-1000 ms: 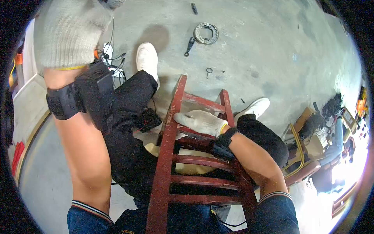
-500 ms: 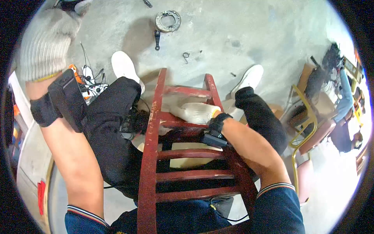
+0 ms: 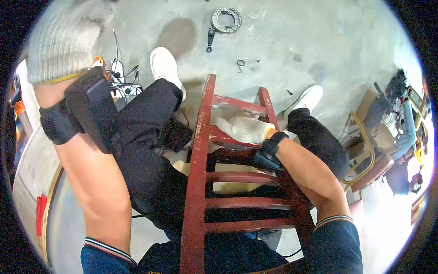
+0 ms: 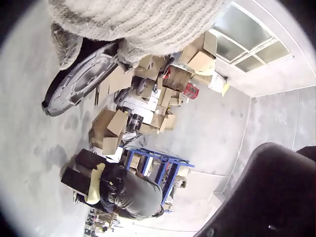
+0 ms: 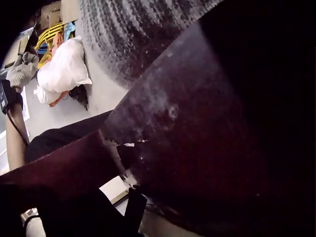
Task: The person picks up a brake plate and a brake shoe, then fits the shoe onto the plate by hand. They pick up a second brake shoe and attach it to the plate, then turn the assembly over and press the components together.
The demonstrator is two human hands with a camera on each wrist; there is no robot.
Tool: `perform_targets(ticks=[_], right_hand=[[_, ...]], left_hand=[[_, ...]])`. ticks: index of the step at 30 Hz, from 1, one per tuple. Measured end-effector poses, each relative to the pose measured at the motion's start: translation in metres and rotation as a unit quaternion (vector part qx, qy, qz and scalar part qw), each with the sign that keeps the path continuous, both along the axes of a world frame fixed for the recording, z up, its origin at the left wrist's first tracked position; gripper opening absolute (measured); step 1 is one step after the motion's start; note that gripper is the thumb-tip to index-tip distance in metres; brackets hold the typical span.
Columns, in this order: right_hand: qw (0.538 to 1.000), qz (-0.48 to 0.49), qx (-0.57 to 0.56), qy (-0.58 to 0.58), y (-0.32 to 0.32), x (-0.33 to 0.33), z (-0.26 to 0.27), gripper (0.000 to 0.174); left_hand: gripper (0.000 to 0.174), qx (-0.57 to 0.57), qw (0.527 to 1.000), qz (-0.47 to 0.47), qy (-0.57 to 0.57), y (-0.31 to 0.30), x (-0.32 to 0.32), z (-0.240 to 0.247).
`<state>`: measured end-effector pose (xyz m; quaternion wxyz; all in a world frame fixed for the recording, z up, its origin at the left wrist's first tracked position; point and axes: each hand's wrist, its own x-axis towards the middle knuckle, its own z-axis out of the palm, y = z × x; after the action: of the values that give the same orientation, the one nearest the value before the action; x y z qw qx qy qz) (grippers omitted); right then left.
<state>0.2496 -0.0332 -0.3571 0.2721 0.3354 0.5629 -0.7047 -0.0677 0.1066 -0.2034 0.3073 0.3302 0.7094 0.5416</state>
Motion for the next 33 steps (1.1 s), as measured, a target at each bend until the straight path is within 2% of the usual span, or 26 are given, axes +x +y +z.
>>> perform_targets(ticks=[1, 2, 4, 5, 6, 8, 13, 15, 17, 19, 23, 26, 27, 28, 29, 31, 33], right_hand=[[1.000, 0.020, 0.020, -0.004, -0.001, -0.002, 0.001, 0.078], [0.999, 0.000, 0.029, 0.036, 0.001, -0.003, 0.001, 0.082], [0.995, 0.086, -0.048, -0.012, 0.013, -0.003, 0.000, 0.079], [0.993, 0.098, -0.061, -0.014, 0.029, -0.012, 0.013, 0.078], [0.993, 0.104, -0.058, -0.014, 0.031, -0.011, 0.012, 0.078], [0.992, 0.112, -0.065, -0.007, 0.031, -0.009, 0.006, 0.061], [0.993, 0.085, -0.079, 0.012, 0.027, -0.003, 0.000, 0.062], [0.992, 0.114, -0.040, 0.033, 0.026, -0.001, -0.003, 0.064], [0.996, 0.076, -0.010, 0.049, 0.030, -0.006, 0.004, 0.064], [0.992, 0.112, -0.054, -0.002, 0.038, -0.011, 0.011, 0.062], [0.990, 0.128, -0.050, 0.039, 0.038, -0.012, -0.007, 0.064], [0.973, 0.195, 0.065, 0.109, 0.051, -0.021, -0.006, 0.047], [0.996, 0.083, -0.036, 0.001, 0.061, -0.023, -0.002, 0.045], [0.985, -0.033, -0.136, -0.106, 0.069, -0.026, 0.003, 0.043], [0.985, -0.035, -0.132, -0.106, 0.073, -0.025, 0.001, 0.043], [0.978, -0.182, -0.095, -0.045, 0.091, -0.016, -0.004, 0.043], [0.967, -0.248, -0.038, -0.039, 0.103, 0.000, -0.013, 0.042]], left_hand=[[0.029, 0.000, 1.000, 0.003, -0.009, -0.003, -0.001, -0.001], [0.029, 0.000, 1.000, 0.005, -0.018, -0.006, -0.001, 0.000], [0.029, 0.003, 0.999, 0.011, -0.039, -0.011, 0.000, 0.000], [0.029, 0.006, 0.999, 0.014, -0.046, -0.010, -0.002, 0.001], [0.029, 0.012, 0.998, 0.018, -0.057, -0.010, -0.003, 0.002], [0.029, 0.018, 0.996, 0.030, -0.078, -0.012, -0.006, 0.005], [0.028, 0.022, 0.991, 0.029, -0.128, -0.003, 0.007, 0.000], [0.028, 0.025, 0.987, 0.026, -0.155, 0.003, 0.011, -0.005], [0.028, 0.030, 0.983, 0.028, -0.180, 0.008, 0.013, -0.008], [0.028, 0.031, 0.979, 0.030, -0.201, 0.009, 0.016, -0.012], [0.028, 0.032, 0.975, 0.032, -0.218, 0.003, 0.018, -0.010], [0.028, 0.046, 0.971, 0.038, -0.231, 0.003, 0.011, -0.007], [0.028, 0.049, 0.970, 0.039, -0.236, 0.003, 0.008, -0.006], [0.028, 0.053, 0.969, 0.041, -0.240, 0.003, 0.005, -0.006], [0.028, 0.057, 0.967, 0.042, -0.245, 0.002, 0.003, -0.006], [0.027, 0.068, 0.963, 0.046, -0.255, 0.001, -0.002, -0.004], [0.027, 0.076, 0.959, 0.051, -0.267, 0.001, -0.007, -0.002]])
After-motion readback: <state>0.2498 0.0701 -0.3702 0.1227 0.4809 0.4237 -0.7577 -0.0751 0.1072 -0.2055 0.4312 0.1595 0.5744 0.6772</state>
